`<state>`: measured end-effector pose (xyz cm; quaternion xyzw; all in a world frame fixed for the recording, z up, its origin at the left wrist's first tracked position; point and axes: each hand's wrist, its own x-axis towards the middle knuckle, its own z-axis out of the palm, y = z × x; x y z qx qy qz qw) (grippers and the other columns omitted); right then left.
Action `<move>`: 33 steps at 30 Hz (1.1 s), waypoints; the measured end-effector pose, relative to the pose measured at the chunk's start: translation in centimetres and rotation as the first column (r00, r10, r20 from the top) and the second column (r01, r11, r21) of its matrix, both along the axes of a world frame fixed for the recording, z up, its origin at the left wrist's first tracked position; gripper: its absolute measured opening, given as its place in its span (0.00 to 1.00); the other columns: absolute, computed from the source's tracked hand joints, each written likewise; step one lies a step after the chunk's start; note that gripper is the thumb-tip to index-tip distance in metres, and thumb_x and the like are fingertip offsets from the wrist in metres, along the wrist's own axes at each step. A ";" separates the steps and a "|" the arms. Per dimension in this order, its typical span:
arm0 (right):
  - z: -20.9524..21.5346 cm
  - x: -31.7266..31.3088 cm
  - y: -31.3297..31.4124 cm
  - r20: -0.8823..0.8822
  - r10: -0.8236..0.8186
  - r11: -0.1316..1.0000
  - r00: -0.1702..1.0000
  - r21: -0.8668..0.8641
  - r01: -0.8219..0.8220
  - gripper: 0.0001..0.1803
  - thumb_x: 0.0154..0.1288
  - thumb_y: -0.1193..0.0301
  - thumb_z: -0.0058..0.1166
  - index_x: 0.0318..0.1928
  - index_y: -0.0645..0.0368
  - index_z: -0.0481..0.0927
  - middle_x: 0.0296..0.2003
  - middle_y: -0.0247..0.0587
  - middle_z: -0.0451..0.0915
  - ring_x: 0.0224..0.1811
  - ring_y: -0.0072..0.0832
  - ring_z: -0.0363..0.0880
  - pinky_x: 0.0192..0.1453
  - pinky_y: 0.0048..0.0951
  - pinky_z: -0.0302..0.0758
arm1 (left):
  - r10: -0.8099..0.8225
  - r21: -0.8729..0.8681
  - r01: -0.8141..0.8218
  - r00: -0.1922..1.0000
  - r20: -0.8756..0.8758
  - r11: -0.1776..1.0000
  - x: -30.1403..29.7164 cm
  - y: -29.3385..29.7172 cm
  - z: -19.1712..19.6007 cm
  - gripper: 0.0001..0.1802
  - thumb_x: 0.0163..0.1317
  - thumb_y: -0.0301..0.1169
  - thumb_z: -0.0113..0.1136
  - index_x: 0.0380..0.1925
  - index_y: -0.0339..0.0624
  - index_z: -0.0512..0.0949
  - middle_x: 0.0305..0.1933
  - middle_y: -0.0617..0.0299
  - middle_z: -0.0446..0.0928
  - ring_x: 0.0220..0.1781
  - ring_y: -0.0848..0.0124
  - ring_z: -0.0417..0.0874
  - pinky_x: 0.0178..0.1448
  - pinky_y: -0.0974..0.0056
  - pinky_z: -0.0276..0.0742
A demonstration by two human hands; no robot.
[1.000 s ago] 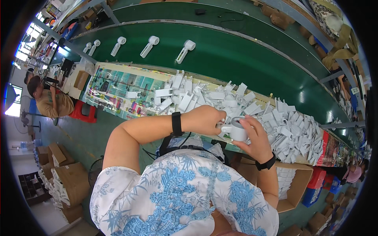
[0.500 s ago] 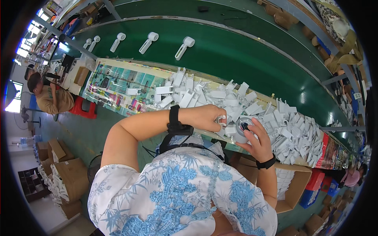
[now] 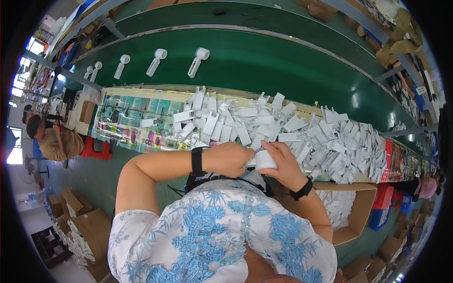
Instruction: Assembling small handheld electronic fans and packing them on a factory production line.
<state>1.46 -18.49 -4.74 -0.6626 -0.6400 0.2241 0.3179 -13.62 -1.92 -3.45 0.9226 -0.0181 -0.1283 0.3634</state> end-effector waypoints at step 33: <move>-2.5 4.8 2.1 -0.961 -0.211 0.850 0.181 -0.089 0.519 0.09 0.60 0.77 0.48 0.42 0.58 0.67 0.37 0.43 0.75 0.32 0.29 0.78 0.33 0.25 0.77 | 0.665 -0.888 -0.242 0.592 -0.455 -0.391 2.5 3.0 -5.4 0.15 0.62 0.30 0.49 0.48 0.36 0.70 0.52 0.55 0.73 0.51 0.67 0.75 0.56 0.59 0.73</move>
